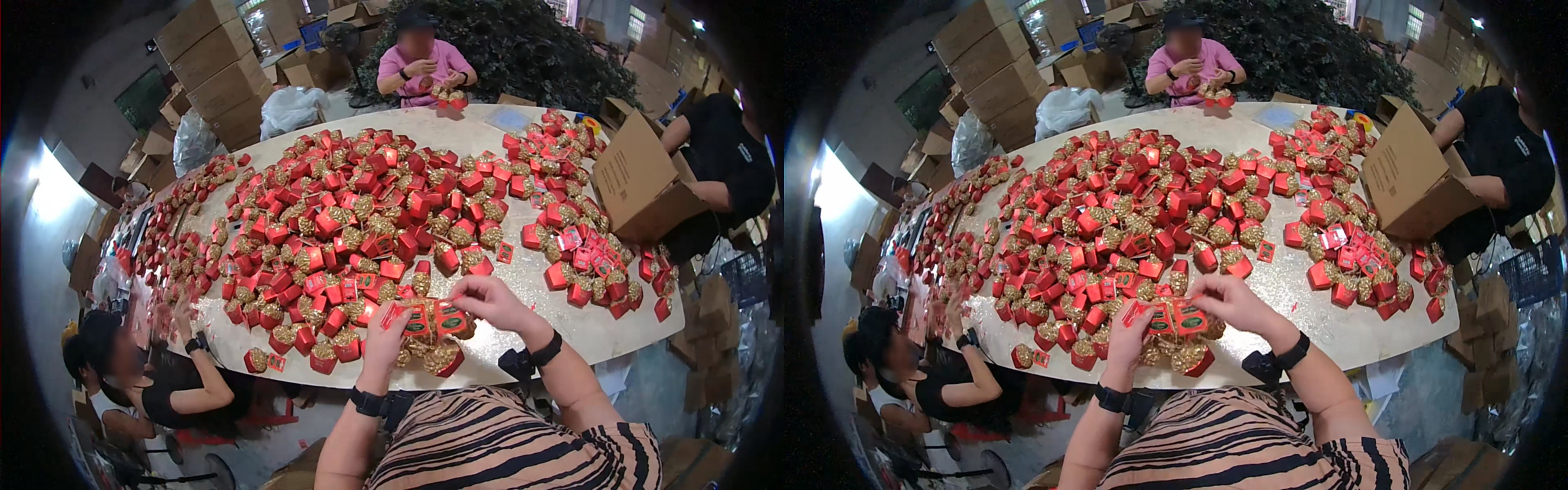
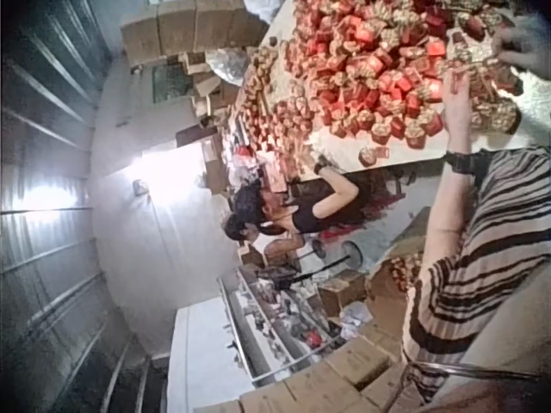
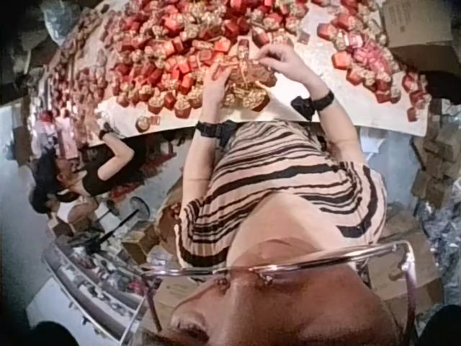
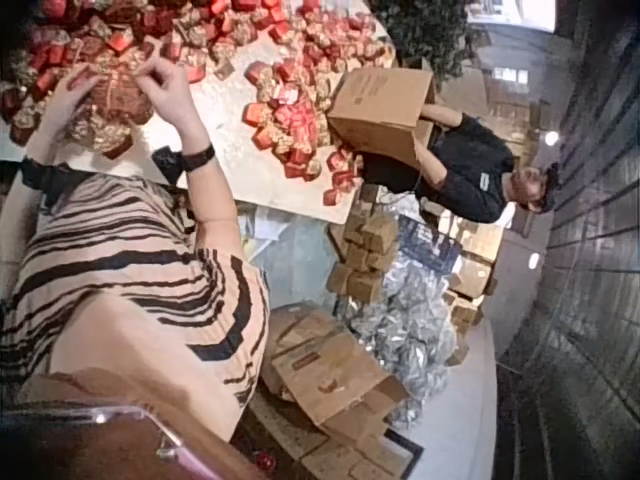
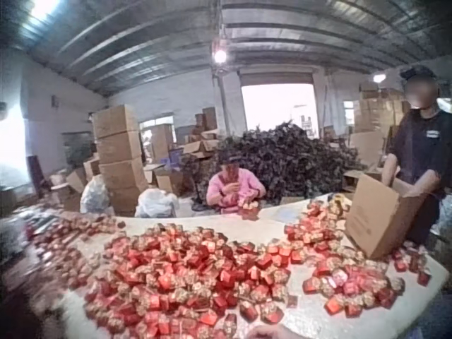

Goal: The person assembles small decorative gift boxes by hand. They pick up red paper boxes and gold-wrapped items, place the items inside the boxes, and arrange the finished units on a large table. The process is repetitive and involves handling multiple small components.

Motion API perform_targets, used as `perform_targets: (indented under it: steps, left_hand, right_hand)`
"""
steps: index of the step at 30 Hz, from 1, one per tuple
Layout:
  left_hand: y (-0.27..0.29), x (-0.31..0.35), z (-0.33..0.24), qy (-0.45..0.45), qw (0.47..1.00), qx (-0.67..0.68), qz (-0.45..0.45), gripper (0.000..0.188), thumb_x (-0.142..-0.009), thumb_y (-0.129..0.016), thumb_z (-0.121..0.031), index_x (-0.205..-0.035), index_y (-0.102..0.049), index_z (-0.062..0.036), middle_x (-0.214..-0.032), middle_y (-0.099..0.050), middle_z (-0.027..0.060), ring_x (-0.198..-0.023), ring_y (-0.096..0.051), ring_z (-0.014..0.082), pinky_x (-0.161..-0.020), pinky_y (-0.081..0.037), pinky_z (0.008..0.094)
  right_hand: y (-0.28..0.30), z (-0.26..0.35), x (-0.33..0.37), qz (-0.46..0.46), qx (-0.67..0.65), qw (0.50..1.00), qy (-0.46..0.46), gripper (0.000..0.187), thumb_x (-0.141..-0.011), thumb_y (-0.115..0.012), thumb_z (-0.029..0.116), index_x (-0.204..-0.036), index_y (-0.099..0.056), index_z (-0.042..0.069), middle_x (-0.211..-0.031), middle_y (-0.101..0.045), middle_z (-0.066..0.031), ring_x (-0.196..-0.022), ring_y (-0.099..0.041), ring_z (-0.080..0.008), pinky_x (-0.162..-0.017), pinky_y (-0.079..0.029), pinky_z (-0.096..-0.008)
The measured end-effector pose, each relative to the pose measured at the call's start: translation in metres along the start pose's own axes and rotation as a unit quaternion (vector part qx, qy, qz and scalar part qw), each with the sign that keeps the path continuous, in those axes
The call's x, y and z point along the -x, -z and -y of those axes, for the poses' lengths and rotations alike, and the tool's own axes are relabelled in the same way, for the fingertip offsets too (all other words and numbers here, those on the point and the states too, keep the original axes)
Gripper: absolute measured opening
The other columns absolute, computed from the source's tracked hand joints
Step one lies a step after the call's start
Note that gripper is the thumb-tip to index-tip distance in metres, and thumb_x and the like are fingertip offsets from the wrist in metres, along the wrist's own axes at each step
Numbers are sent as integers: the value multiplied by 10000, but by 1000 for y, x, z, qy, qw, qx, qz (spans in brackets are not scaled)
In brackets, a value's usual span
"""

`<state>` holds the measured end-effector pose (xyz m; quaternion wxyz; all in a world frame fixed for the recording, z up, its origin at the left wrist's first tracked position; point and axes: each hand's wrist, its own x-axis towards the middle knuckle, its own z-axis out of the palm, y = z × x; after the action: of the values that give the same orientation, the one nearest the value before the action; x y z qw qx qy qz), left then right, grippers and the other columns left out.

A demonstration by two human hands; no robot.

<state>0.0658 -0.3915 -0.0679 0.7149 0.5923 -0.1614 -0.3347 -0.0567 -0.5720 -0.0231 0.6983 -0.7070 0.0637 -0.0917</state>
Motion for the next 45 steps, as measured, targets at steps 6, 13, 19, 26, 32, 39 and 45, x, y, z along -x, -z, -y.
perform_targets:
  steps: [6, 13, 19, 26, 32, 39, 45]
  left_hand:
    - [-14, -6, -15, 40, 994, -91, 51, 99, -860, -556, -100, -932, -564, -32, -777, -569, -18, -627, -484, 31, -516, -375, 181]
    - [5, -27, -47, 56, 990, 34, 128, 229, -898, -537, -244, -951, -569, -24, -775, -597, 66, -610, -573, 109, -446, -367, 183]
    - [16, -44, -70, 57, 972, 159, 161, 509, -908, -423, -488, -971, -547, 3, -832, -609, 123, -653, -613, 183, -440, -404, 209]
    - [-11, -51, -49, -16, 981, 24, 193, 595, -804, -562, -551, -1060, -553, -13, -889, -611, 51, -684, -579, 92, -496, -416, 189]
    - [-36, -46, -28, 12, 985, -15, 169, 356, -756, -679, -75, -1083, -539, -62, -955, -603, 20, -853, -584, 121, -722, -473, 252]
    - [-56, -35, -9, 99, 967, 110, 210, 376, -735, -664, -4, -1082, -521, 5, -961, -607, 79, -830, -626, 187, -708, -533, 311]
    - [-55, -33, -11, 146, 961, 121, 203, 392, -728, -625, 26, -1101, -506, 2, -926, -610, 102, -827, -628, 212, -679, -543, 315]
  right_hand:
    - [-16, -15, -8, -50, 46, 998, -14, 151, -836, -568, 67, -954, -575, -26, -701, -544, 11, -628, -502, -49, -565, -421, -220]
    - [7, 5, -15, -20, 30, 999, 11, 64, -858, -553, 92, -898, -572, 45, -712, -552, 33, -592, -503, -26, -503, -395, -183]
    - [18, 28, -13, -16, -5, 1000, 22, 49, -863, -546, 97, -899, -544, 64, -729, -544, 34, -593, -499, -34, -495, -377, -185]
    - [-7, 9, -40, -67, -19, 996, 56, 59, -843, -538, 58, -883, -528, 16, -718, -512, 6, -614, -486, -59, -522, -399, -231]
    - [-4, -14, -38, -70, -9, 997, 28, 71, -854, -517, 51, -914, -530, 15, -681, -516, 10, -573, -486, -52, -489, -391, -221]
    - [19, -15, -20, -15, 67, 997, 22, 115, -832, -554, 55, -930, -580, 2, -814, -583, -45, -767, -556, -112, -704, -453, -259]
    - [28, -12, -3, 14, 244, 944, 222, 331, -774, -584, 59, -1104, -561, 43, -1003, -514, -127, -962, -523, -254, -836, -424, -352]
